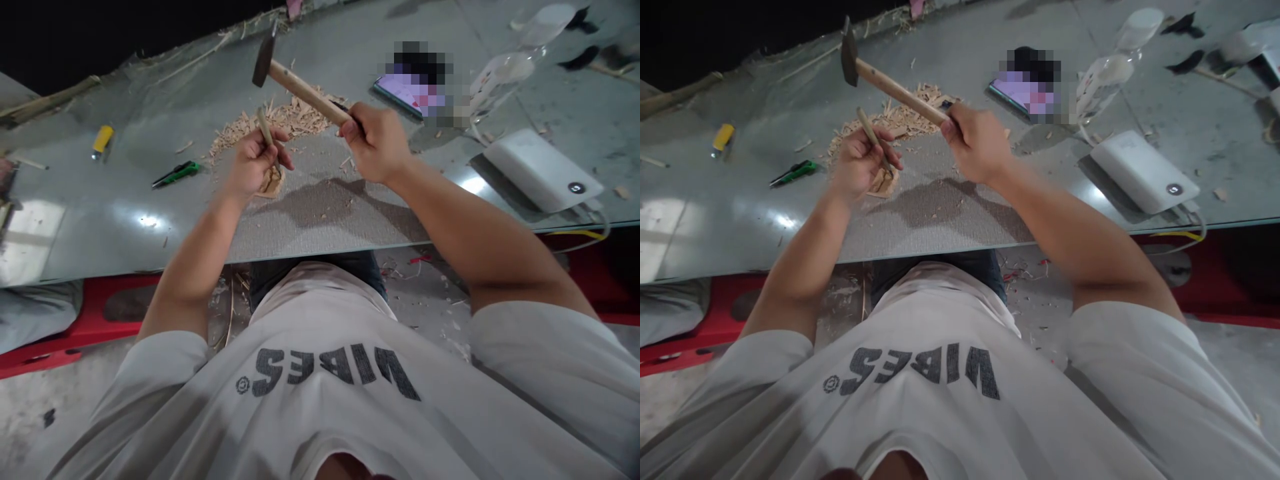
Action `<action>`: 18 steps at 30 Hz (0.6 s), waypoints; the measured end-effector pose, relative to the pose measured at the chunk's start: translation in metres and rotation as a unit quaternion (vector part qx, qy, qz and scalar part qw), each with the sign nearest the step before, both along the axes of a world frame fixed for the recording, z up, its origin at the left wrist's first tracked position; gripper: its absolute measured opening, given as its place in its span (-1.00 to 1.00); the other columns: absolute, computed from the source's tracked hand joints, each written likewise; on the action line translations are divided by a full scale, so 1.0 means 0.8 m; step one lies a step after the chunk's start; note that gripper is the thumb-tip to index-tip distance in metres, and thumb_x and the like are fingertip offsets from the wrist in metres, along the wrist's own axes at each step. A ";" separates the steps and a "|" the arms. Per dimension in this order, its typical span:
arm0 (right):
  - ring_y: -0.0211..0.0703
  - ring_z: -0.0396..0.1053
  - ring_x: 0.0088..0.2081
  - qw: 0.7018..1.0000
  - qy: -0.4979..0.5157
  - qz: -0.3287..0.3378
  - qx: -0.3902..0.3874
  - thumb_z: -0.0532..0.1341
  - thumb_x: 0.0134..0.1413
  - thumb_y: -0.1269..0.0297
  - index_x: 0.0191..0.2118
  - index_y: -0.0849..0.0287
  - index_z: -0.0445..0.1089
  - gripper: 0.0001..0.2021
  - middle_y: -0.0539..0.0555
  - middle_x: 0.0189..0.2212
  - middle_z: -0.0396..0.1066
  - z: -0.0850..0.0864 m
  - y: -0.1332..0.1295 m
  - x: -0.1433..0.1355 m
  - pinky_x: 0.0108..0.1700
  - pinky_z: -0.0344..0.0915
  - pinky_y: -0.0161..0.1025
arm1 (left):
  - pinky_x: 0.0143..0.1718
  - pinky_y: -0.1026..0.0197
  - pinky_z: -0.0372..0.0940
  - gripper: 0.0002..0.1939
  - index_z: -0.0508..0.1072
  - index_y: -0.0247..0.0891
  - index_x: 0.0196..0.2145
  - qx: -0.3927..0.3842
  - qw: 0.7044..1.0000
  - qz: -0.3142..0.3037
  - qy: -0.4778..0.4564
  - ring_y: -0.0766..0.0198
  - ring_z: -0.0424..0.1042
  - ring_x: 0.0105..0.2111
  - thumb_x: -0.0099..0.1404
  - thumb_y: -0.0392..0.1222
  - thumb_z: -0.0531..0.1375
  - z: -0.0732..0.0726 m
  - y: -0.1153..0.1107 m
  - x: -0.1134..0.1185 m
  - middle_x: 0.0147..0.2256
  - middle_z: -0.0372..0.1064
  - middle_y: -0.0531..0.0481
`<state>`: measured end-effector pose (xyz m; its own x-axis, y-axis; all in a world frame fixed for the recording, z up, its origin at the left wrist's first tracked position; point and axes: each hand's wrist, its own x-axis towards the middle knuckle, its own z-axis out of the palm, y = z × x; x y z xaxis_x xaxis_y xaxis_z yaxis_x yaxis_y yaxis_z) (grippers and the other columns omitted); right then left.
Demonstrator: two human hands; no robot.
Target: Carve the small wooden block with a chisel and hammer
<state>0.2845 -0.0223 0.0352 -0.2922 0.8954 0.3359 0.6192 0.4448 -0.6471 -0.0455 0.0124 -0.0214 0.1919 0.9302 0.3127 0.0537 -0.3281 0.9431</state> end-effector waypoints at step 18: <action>0.17 0.38 -0.17 0.999 0.045 0.017 -0.010 0.16 0.75 -0.33 -0.16 -0.18 0.47 -0.55 0.12 -0.25 0.52 0.047 -0.036 0.004 0.04 0.39 0.18 | 0.18 -0.38 0.66 -0.39 0.67 0.11 -0.19 -0.014 0.996 -0.088 0.012 -0.03 0.69 -0.14 0.35 0.60 0.71 0.004 0.002 -0.015 -0.19 0.82 0.03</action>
